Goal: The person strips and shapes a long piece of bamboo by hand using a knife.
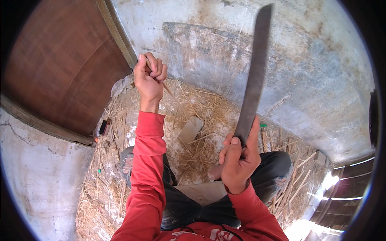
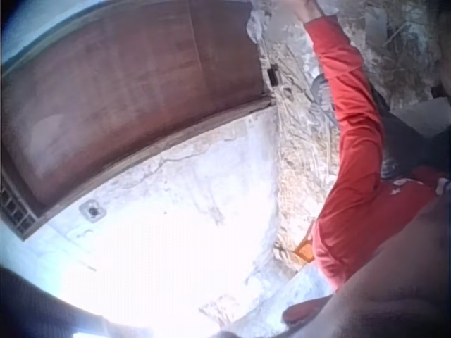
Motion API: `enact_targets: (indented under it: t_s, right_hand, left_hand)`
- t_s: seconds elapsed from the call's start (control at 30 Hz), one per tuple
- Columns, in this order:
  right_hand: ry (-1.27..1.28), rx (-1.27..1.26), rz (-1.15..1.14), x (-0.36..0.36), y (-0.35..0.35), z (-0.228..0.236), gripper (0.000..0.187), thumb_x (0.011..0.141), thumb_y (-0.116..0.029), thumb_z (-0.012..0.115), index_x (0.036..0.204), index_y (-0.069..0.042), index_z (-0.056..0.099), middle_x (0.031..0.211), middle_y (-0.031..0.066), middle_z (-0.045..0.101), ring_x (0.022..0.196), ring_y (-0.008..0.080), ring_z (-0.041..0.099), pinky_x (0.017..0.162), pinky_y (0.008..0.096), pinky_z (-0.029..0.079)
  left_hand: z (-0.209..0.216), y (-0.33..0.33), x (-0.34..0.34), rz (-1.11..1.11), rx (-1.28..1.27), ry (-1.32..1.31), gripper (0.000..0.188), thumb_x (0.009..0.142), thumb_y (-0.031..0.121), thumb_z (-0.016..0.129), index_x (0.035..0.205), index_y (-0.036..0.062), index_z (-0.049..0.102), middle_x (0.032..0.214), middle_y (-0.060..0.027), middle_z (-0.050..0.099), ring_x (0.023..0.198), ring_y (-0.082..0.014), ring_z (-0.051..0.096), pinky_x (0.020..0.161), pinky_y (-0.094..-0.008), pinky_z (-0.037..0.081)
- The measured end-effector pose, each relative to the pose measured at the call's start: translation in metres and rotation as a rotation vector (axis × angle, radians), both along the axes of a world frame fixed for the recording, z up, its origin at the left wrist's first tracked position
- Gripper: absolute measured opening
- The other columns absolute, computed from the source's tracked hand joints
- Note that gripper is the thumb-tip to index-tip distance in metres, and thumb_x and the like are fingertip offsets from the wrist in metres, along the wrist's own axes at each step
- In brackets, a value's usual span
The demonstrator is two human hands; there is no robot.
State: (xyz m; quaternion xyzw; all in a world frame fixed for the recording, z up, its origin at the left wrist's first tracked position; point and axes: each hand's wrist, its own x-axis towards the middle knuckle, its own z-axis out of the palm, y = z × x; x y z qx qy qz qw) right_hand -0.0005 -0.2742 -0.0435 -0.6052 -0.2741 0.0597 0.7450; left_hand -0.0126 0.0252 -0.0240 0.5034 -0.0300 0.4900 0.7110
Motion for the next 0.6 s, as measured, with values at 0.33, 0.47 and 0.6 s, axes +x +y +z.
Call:
enact_targets:
  t_s: [0.33, 0.47, 0.6]
  right_hand:
    - [0.343, -0.273, 0.305, 0.007, -0.009, -0.031, 0.06, 0.104, -0.006, 0.054, 0.162, -0.007, 0.036, 0.082, 0.0028, 0.065, 0.058, 0.0027, 0.052, 0.053, 0.0218, 0.045]
    - [0.064, -0.014, 0.044, -0.001, -0.003, 0.012, 0.062, 0.104, -0.002, 0.051, 0.162, 0.001, 0.029, 0.085, 0.0045, 0.065, 0.057, 0.0023, 0.051, 0.051, 0.0206, 0.043]
    - [-0.272, -0.159, 0.02, -0.021, -0.003, -0.052, 0.057, 0.101, -0.003, 0.055, 0.156, 0.005, 0.041, 0.083, 0.0075, 0.067, 0.061, 0.0068, 0.052, 0.058, 0.0226, 0.046]
  left_hand:
    - [0.002, -0.021, 0.011, 0.176, -0.021, -0.014, 0.051, 0.109, 0.044, 0.042, 0.069, 0.0136, 0.034, 0.06, 0.0046, 0.023, 0.053, -0.0081, 0.013, 0.049, -0.0289, 0.014]
    - [0.004, -0.03, 0.017, 0.178, 0.032, 0.008, 0.051, 0.109, 0.043, 0.042, 0.069, 0.0127, 0.034, 0.061, 0.004, 0.023, 0.053, -0.0081, 0.013, 0.049, -0.0288, 0.015]
    - [0.008, -0.037, 0.023, 0.203, 0.047, 0.014, 0.051, 0.109, 0.043, 0.042, 0.069, 0.0124, 0.034, 0.061, 0.0041, 0.023, 0.054, -0.0078, 0.014, 0.049, -0.0287, 0.015]
